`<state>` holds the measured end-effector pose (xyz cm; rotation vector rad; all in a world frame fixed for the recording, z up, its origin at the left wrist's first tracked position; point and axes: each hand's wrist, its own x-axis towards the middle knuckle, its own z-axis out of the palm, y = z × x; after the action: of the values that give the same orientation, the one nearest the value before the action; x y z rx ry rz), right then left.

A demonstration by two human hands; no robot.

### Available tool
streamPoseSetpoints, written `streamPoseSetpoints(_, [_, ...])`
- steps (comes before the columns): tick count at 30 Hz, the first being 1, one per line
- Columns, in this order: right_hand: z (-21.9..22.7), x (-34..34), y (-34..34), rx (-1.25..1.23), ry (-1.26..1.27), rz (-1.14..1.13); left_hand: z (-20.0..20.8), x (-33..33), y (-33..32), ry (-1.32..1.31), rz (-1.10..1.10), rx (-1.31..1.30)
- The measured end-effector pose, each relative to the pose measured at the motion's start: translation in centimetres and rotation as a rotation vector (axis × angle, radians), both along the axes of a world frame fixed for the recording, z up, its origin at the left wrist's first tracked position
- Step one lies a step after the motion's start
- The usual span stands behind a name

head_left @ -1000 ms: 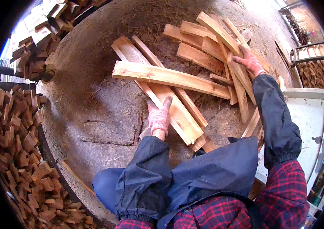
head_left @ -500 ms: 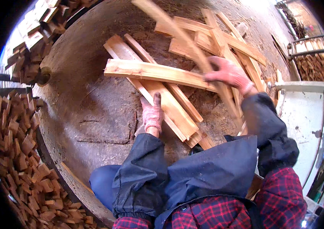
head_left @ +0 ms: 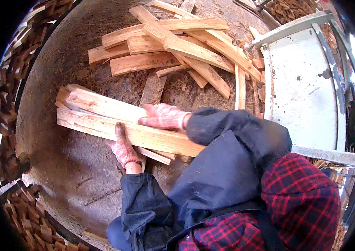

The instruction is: The person gathers cut wooden planks from the floor and a conveyor area, aligns them into neat bundles, and stacks them onto a growing pile. The person repeats this process, moving between the floor and the conveyor to collect more planks and add them to the stack.

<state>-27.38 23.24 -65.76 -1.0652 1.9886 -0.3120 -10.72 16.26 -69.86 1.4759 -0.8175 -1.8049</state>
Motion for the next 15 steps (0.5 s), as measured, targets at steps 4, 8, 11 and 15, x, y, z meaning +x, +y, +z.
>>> streamPoseSetpoints(4, [-0.7, -6.1, 2.3, -0.537, 0.722, -0.12, -1.5, 1.1, -1.8, -0.186, -0.088, -0.12])
streamPoseSetpoints(8, [-2.5, -17.0, 5.5, -0.022, 1.03, -0.238, -0.7, -0.1, -0.9, -0.133, -0.075, -0.034])
streamPoseSetpoints(11, [-3.9, -19.3, 3.8, 0.149, 0.89, -0.226, -1.8, 0.7, -1.9, -0.155, -0.056, -0.012])
streamPoseSetpoints(15, [-2.2, -21.8, 1.7, 0.033, 0.907, -0.027, -1.8, 1.9, -2.5, -0.097, -0.019, -0.045])
